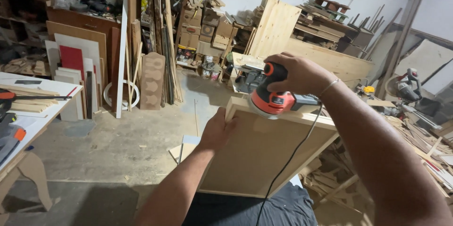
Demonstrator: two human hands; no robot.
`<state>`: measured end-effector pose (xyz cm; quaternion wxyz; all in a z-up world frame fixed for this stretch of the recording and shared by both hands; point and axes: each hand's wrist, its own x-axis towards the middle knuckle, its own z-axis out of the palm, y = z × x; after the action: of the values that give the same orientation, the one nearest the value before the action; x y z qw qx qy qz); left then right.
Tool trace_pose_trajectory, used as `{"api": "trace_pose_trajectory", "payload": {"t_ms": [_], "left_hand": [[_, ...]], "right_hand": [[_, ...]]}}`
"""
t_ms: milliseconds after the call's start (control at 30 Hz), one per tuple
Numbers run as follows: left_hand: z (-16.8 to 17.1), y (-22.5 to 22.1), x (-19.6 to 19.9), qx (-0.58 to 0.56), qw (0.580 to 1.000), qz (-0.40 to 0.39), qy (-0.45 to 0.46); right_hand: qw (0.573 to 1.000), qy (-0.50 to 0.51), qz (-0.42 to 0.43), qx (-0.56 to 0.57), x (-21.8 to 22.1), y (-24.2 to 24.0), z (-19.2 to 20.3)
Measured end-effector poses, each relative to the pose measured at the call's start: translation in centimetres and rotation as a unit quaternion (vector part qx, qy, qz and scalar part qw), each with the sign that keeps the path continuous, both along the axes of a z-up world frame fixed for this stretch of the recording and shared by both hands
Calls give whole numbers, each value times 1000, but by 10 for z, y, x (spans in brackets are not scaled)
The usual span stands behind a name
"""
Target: Using an orbital sander to smooth the edges and surfaces of a wooden frame in a workshop.
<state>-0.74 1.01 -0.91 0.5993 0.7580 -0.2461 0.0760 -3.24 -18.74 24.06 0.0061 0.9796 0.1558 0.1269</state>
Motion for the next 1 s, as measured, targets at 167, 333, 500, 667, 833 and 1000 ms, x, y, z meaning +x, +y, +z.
{"api": "trace_pose_trajectory", "payload": {"t_ms": [167,333,500,667,833,1000], "left_hand": [[0,-1,-1,8,1000,11,-11],[6,2,-9,0,1000,10,-14],[1,-2,-7,2,1000,6,-26],[5,-2,-12,-9,1000,9,5],[10,2,-15,-17,1000,8,11],[4,-2,-2,11,1000,18,-14]], "right_hand": [[1000,-5,-16,5,-1,-20,-2],[1000,-8,-11,3,2,-7,-4],[999,-20,35,-19,12,19,-6],[997,-22,78,0,18,40,-6],[995,-23,96,10,16,43,-6],[999,-22,43,-5,1,26,-3]]}}
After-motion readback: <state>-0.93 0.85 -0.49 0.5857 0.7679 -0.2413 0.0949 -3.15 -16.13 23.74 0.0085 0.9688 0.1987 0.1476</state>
